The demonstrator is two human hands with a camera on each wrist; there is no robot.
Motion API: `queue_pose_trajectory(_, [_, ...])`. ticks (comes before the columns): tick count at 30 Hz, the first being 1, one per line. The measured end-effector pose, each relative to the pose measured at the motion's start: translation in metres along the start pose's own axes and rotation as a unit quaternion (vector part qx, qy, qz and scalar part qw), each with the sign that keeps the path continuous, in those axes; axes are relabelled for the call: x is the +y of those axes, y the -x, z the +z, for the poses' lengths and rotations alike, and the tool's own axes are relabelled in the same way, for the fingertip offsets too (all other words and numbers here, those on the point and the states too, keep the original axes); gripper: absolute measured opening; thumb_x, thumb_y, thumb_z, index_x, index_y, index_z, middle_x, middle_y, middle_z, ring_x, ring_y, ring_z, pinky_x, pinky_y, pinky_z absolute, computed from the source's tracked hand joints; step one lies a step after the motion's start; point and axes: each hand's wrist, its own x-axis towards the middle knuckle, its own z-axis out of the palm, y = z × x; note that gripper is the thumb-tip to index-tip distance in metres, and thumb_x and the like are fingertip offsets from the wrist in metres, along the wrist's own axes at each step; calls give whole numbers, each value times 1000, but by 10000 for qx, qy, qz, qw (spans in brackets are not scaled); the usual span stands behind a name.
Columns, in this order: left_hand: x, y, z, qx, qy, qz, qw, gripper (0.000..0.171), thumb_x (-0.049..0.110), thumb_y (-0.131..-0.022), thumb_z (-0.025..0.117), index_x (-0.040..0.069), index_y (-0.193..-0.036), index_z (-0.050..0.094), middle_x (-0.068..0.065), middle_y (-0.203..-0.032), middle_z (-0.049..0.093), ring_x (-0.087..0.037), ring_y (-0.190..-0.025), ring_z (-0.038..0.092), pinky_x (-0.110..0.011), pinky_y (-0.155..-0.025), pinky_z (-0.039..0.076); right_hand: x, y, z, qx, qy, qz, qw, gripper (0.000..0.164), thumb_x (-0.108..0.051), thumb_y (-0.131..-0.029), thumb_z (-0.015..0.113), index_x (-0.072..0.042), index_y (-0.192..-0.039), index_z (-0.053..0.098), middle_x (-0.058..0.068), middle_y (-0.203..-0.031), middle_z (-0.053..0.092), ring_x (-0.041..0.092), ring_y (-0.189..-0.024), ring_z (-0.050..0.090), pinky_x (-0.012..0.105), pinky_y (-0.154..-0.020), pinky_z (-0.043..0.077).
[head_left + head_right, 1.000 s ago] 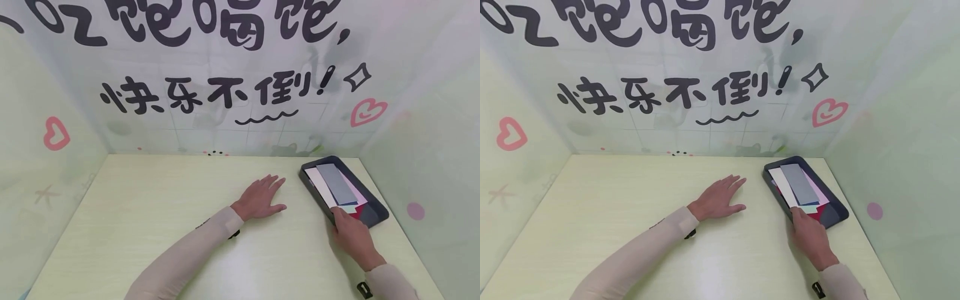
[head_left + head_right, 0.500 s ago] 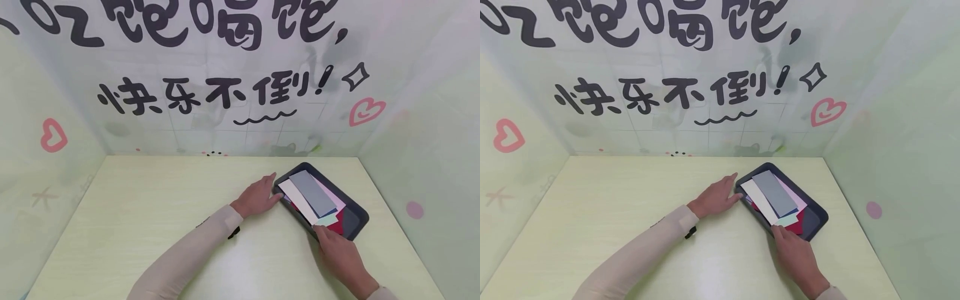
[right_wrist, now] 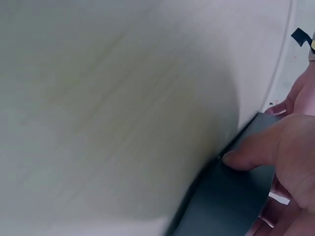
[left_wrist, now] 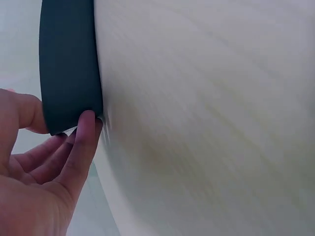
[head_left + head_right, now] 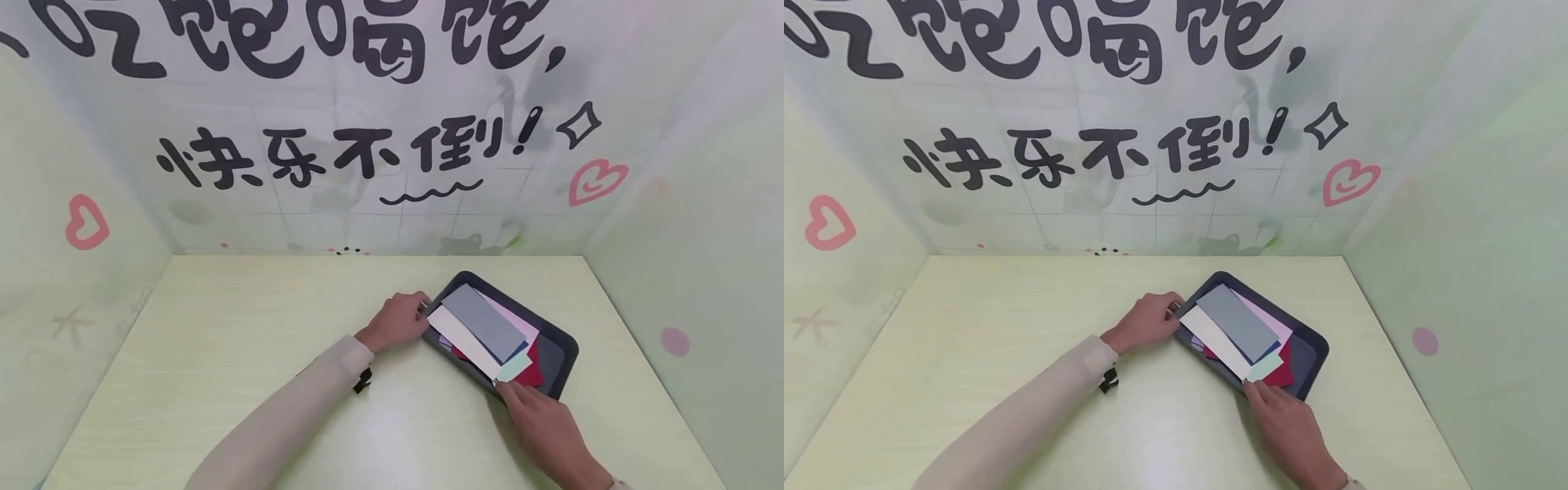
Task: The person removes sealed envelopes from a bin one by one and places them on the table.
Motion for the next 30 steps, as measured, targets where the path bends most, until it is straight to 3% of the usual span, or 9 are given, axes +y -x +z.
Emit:
queue_pose_trajectory(8, [-19,54,-27,179,274,-321,9990,38,18,-86,61,8,-122,57,-1,-104,66,-8,-82,61,-27,-71,50,-9,-14,-3,210,51,-702,9973,49,-19,-79,81,-21,-124,60,-6,-104,63,10,-80,56,28,-67,53])
queue_pose_trajectory(16, [-27,114,-51,576,115,-678,9960,46,17,-82,64,5,-126,55,0,-106,61,-7,-76,57,-28,-64,48,-20,-33,-1,735,-165,-1490,9860,49,-12,-78,78,-22,-122,60,-5,-102,61,12,-80,54,27,-65,49])
queue_pose_trajectory(24, [-32,161,-59,652,153,-1230,9901,60,15,-83,64,0,-138,46,-6,-120,57,-6,-77,56,-28,-65,47,-35,-48,-1,724,-310,-1923,9782,47,-15,-78,80,-26,-121,63,-5,-95,58,11,-76,50,26,-63,46])
queue_pose_trajectory(30, [-35,187,-62,681,136,-1533,9857,64,15,-82,65,0,-141,43,-1,-100,56,-8,-75,55,-28,-63,46,-47,-51,-1,582,-402,-2109,9749,49,-17,-76,83,-29,-119,62,-7,-94,56,10,-76,49,24,-64,44])
